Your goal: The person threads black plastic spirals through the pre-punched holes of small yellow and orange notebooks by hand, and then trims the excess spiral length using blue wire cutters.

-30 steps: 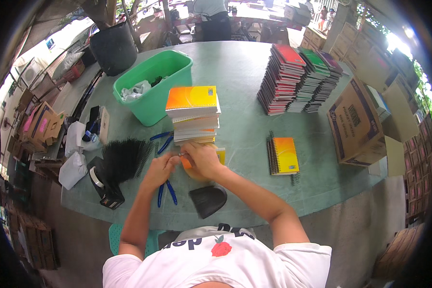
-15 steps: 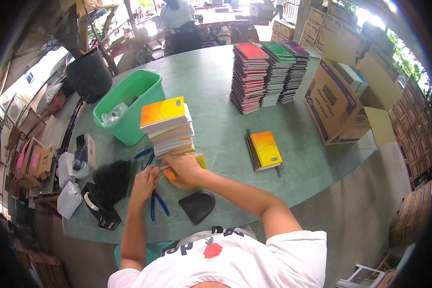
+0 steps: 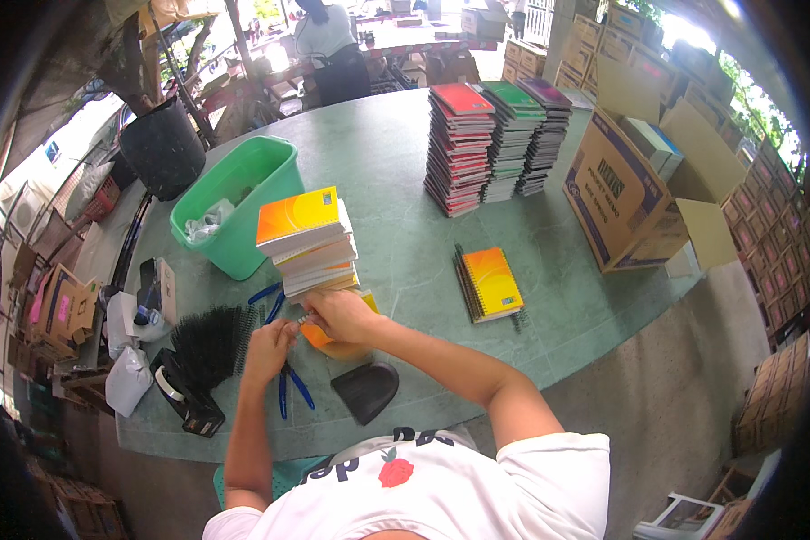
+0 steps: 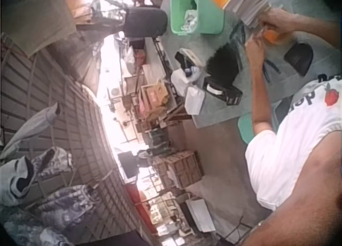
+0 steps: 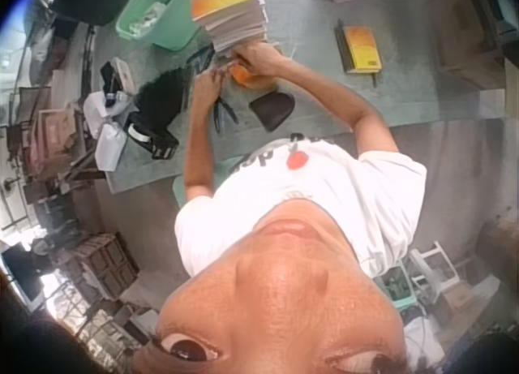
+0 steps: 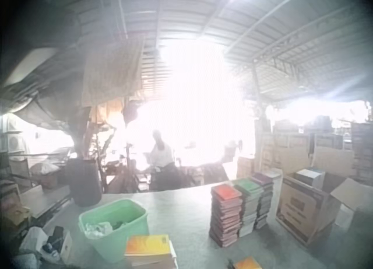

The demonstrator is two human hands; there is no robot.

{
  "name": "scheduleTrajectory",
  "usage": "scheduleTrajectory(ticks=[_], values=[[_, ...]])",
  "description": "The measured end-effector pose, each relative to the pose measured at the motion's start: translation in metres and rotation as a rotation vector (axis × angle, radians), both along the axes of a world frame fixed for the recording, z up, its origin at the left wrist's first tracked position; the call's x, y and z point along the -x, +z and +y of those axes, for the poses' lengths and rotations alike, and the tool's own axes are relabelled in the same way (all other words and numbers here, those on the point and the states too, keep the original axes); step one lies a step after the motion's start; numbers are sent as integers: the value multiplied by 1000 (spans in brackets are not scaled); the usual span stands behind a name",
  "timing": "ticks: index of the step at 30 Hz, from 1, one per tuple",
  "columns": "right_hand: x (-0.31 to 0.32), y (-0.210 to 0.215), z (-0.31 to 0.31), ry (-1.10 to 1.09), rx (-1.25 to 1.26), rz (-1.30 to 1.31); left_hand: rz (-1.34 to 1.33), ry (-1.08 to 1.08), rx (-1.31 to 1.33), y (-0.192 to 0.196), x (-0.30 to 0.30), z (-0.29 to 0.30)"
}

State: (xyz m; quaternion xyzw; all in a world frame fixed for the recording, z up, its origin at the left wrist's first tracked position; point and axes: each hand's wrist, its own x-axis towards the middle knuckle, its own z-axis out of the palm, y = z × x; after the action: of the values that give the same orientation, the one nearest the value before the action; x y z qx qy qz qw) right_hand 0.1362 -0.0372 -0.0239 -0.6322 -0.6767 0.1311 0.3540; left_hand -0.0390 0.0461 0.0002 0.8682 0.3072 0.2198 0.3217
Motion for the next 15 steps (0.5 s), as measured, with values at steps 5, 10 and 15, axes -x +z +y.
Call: scheduleTrajectory(ticks=[5, 10, 15], values=[[-4, -7, 3, 26, -80, 39, -177, 120, -584, 7, -8, -19], [-2, 3, -4, -93, -11, -88, 244, -184, -212, -42, 0, -68], [1, 16, -8, -105, 49, 93, 378, -168, -171, -74, 6, -89]])
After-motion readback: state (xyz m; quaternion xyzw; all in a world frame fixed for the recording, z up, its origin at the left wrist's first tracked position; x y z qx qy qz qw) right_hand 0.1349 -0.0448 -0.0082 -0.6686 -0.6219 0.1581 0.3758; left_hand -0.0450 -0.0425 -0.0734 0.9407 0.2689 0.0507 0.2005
